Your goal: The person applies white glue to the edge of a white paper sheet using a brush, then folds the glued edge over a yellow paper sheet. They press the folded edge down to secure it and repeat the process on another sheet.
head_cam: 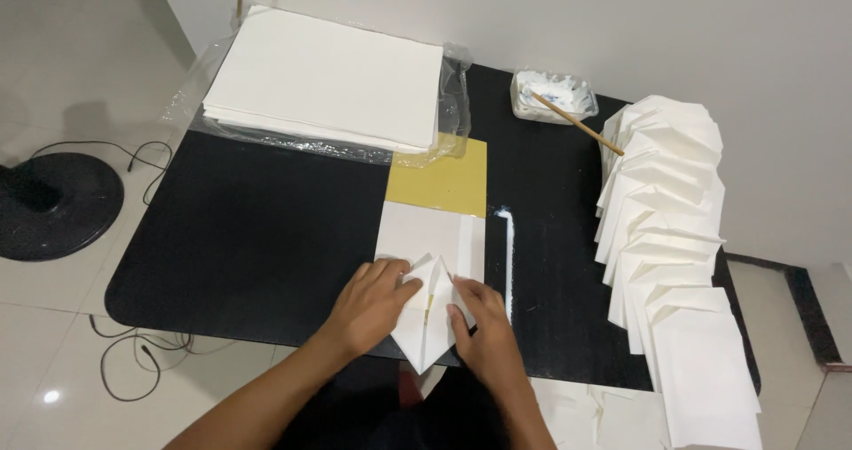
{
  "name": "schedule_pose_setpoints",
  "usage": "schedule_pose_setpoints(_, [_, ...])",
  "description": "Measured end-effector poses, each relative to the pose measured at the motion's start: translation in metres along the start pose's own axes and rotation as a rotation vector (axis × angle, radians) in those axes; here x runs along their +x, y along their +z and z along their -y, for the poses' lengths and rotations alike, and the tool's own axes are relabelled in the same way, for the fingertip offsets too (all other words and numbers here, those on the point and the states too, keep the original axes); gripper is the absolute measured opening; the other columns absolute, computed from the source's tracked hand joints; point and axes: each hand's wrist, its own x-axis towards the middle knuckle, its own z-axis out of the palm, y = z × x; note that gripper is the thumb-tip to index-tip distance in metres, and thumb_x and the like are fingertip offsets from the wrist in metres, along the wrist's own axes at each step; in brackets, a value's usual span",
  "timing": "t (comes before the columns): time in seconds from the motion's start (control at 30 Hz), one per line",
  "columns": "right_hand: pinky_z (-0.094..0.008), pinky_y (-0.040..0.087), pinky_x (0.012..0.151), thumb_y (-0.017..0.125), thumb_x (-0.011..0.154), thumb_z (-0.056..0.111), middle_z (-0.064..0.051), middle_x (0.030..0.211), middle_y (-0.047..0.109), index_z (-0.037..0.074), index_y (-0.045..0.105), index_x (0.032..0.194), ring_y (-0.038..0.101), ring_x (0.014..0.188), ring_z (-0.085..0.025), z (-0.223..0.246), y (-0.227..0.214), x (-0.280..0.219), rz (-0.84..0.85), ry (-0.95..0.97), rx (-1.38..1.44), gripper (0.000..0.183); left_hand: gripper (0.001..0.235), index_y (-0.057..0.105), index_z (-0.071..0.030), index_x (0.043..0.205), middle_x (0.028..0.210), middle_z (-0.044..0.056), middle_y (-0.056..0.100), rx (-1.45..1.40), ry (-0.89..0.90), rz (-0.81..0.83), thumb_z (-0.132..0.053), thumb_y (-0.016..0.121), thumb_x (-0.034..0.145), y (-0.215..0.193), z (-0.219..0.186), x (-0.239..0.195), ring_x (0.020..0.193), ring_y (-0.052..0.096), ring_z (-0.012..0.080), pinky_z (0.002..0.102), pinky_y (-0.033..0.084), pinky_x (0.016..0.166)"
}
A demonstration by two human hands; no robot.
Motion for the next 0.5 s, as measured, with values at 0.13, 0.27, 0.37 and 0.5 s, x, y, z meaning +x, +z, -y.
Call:
schedule_pose_setpoints(0.13, [-0.038,0.052,0.099,0.063,0.099,0.021,-0.012,0.120,0.071,0.006,0.064,0.134,0.067,0.108,-0.026,-0.009,-0.001,0.010,-0.079,-0.020,0.080,0.039,0.033,0.064,-0.008,0.127,0.126,0.015,0.062,-0.263,-0.004,0.075,-0.009,0.060,0.094,-0.012,0.005,0.019,0.116,0.059,0.0360,0.047,0.048,0.092])
schedule_pose_setpoints(0.27, [-0.032,0.054,0.092,0.072,0.091,0.029,-0.002,0.111,0.072,0.014,0.065,0.137,0.068,0.101,-0.017,-0.020,-0.006,0.013,0.071,0.279,0.224,0.048,0.053,0.045,-0.017,0.146,0.127,0.009,0.068,-0.595,-0.375,0.449,-0.035,0.060,0.098,-0.035,0.009,0.054,0.103,0.070,0.0301,0.044,0.051,0.085])
schedule_pose_setpoints(0.37, [-0.029,0.051,0.094,0.070,0.092,0.034,-0.001,0.110,0.072,0.015,0.060,0.144,0.066,0.104,-0.013,-0.004,-0.025,0.020,0.176,0.380,0.243,0.056,0.030,0.061,-0.013,0.086,0.081,0.003,0.068,-0.559,-0.298,0.552,-0.039,0.059,0.101,-0.034,0.008,0.074,0.074,0.064,0.0219,0.041,0.040,0.062])
schedule_pose_setpoints(0.5, [-0.030,0.053,0.093,0.069,0.093,0.034,0.001,0.108,0.069,0.016,0.057,0.146,0.064,0.097,-0.014,0.000,-0.035,0.023,0.196,0.370,0.229,0.057,0.037,0.052,-0.013,0.074,0.071,0.004,0.061,-0.568,-0.303,0.563,-0.034,0.056,0.103,-0.021,0.011,0.078,0.067,0.058,0.0213,0.041,0.038,0.060])
